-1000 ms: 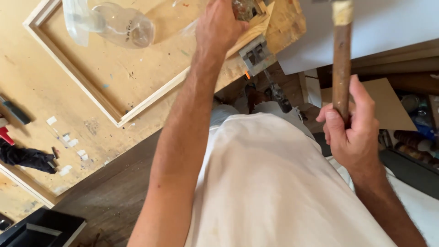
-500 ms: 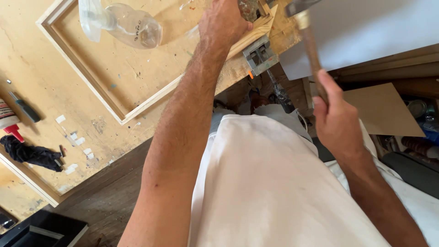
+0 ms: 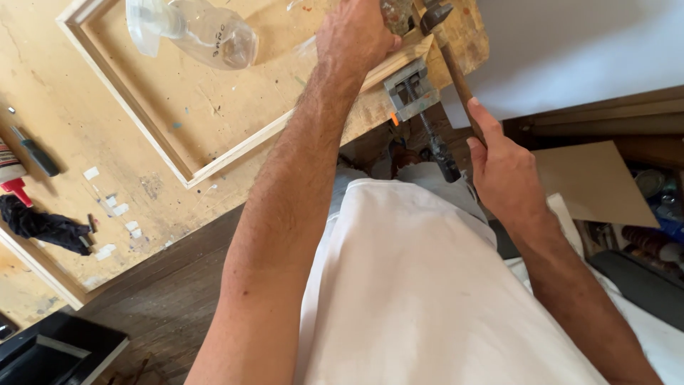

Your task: The person assembles a wooden frame by joining mitered pieces with glue and clamps. They use a hammer to tap joints together, apply glue to the corners, and secure the frame with clamps while the glue sets. The person inspects the assembled frame at the end.

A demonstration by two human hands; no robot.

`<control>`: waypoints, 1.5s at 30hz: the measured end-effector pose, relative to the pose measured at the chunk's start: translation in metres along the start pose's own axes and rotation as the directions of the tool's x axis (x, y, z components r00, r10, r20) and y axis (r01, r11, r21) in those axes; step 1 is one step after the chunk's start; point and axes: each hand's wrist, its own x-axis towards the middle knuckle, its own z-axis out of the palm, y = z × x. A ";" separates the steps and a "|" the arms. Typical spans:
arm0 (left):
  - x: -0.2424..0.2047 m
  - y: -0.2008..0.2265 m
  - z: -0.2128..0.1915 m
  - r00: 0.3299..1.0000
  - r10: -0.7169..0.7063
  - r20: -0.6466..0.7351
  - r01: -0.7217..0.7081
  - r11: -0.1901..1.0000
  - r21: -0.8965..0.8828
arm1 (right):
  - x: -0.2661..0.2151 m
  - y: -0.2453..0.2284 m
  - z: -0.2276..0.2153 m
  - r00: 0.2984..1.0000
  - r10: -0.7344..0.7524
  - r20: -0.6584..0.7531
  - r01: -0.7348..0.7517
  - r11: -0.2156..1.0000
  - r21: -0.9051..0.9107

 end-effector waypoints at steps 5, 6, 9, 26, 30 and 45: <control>-0.006 0.005 -0.011 0.999 0.050 0.018 -0.050 0.998 0.024 | -0.006 -0.018 -0.033 0.974 -0.136 -0.182 0.154 0.984 0.089; -0.005 0.004 -0.009 0.999 0.044 0.021 -0.044 0.999 0.025 | -0.010 -0.014 -0.031 0.975 -0.135 -0.176 0.153 0.984 0.093; -0.004 0.002 -0.006 0.999 0.049 -0.001 -0.049 0.999 -0.002 | -0.016 -0.010 -0.024 0.905 -0.256 -0.339 0.277 0.961 0.014; -0.012 0.007 -0.013 0.999 0.024 0.045 -0.024 1.000 0.008 | -0.003 0.001 0.000 0.985 -0.134 -0.113 0.149 0.980 0.135; -0.011 0.002 -0.008 0.996 0.084 -0.028 -0.085 0.996 -0.038 | 0.007 -0.005 -0.014 0.989 0.123 0.084 -0.125 0.992 0.023; -0.010 0.005 -0.006 0.999 0.039 -0.003 -0.039 0.998 -0.054 | -0.016 0.016 -0.005 0.976 -0.138 -0.171 0.142 0.990 0.008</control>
